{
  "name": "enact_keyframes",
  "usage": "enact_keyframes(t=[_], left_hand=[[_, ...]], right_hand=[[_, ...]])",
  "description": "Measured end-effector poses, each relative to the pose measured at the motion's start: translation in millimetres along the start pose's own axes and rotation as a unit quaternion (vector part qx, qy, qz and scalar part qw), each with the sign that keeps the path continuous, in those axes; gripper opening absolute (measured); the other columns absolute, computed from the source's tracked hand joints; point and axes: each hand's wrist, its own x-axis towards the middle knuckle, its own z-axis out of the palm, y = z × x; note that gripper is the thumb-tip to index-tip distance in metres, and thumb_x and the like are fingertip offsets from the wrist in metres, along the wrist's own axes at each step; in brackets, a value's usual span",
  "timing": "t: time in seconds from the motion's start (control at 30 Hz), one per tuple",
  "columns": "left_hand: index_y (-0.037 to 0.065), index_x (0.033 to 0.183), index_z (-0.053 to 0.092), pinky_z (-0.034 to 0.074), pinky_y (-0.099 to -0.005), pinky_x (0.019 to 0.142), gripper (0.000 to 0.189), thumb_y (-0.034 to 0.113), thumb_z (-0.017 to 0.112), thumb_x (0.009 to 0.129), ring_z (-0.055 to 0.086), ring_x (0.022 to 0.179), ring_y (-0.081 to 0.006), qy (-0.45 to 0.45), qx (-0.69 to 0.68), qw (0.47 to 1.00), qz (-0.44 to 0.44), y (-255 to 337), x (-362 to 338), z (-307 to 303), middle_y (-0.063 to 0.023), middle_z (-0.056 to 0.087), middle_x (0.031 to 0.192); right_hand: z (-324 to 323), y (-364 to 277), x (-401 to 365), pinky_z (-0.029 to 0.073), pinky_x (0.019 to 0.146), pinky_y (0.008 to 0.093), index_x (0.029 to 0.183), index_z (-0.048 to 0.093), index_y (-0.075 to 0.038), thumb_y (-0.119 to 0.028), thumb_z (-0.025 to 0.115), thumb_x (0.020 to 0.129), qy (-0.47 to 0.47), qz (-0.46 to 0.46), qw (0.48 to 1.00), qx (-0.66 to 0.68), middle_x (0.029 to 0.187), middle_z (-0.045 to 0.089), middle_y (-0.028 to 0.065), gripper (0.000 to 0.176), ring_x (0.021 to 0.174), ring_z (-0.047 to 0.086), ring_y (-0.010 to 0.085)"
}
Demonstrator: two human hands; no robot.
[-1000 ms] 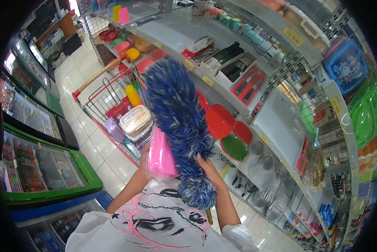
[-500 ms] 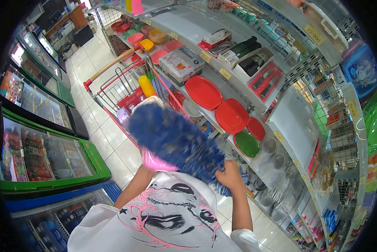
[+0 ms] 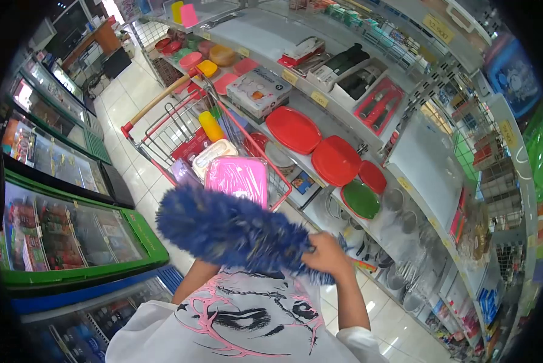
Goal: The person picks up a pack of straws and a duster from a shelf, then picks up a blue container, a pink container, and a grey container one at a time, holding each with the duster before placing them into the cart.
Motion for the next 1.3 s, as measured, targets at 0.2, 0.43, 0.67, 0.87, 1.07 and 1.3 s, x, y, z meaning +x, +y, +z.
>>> enact_keyframes(t=[0.2,0.43,0.67,0.87,1.07,1.3], left_hand=[[0.01,0.127,0.05,0.05,-0.0413,0.089,0.07,0.06,0.056,0.079,0.059,0.105,-0.026,0.019,0.017,0.999,0.022,-9.0,-0.9,10.6,-0.0112,0.058,0.12],[0.006,0.127,0.048,0.05,-0.0397,0.091,0.078,0.066,0.056,0.077,0.058,0.105,-0.0248,-0.003,0.076,0.995,0.059,-19.2,1.6,7.3,-0.0122,0.059,0.118],[0.006,0.142,0.03,0.044,-0.0365,0.097,0.075,0.038,0.066,0.084,0.048,0.12,-0.0237,0.066,0.371,0.918,0.125,-23.9,3.8,38.6,-0.0128,0.044,0.135],[0.014,0.148,0.012,0.043,-0.0377,0.099,0.079,0.022,0.062,0.087,0.045,0.122,-0.0248,0.007,0.325,0.942,0.088,-14.2,-10.4,44.6,-0.0121,0.039,0.138],[0.01,0.123,0.046,0.05,-0.0418,0.087,0.047,0.024,0.061,0.081,0.06,0.096,-0.0266,0.132,0.154,0.979,0.014,4.7,-13.9,0.9,-0.0094,0.06,0.107],[0.01,0.131,0.047,0.036,-0.0454,0.104,0.052,0.046,0.039,0.093,0.049,0.117,-0.0292,0.017,-0.001,1.0,0.024,11.9,-15.0,4.4,-0.0099,0.052,0.128]], right_hand=[[-3.4,34.9,38.0,0.047,0.074,0.0325,0.097,0.063,0.004,-0.019,0.065,0.076,0.236,0.041,0.958,0.16,0.089,0.067,0.0202,0.031,0.081,0.064,0.0249],[-10.5,-23.2,13.3,0.03,0.104,0.0297,0.133,0.041,0.006,-0.05,0.053,0.091,0.07,0.094,0.916,0.384,0.132,0.048,0.0107,0.071,0.121,0.043,0.0184],[-0.1,-10.0,23.9,0.037,0.098,0.0289,0.13,0.045,0.005,-0.048,0.057,0.089,0.074,0.127,0.813,0.563,0.123,0.054,0.0097,0.068,0.111,0.052,0.0178],[10.8,-19.6,19.8,0.043,0.09,0.0284,0.122,0.052,0.007,-0.048,0.06,0.087,0.113,0.047,0.896,0.427,0.112,0.06,0.0094,0.065,0.101,0.055,0.0153],[11.7,-25.9,-9.2,0.047,0.077,0.0284,0.106,0.063,0.004,-0.04,0.062,0.088,0.133,-0.005,0.932,0.338,0.091,0.067,0.0077,0.047,0.083,0.058,0.0119],[69.0,61.5,-16.4,0.044,0.054,0.0386,0.07,0.059,0.006,-0.017,0.065,0.066,0.116,-0.088,0.981,0.128,0.067,0.056,0.0269,0.024,0.057,0.058,0.0288]])
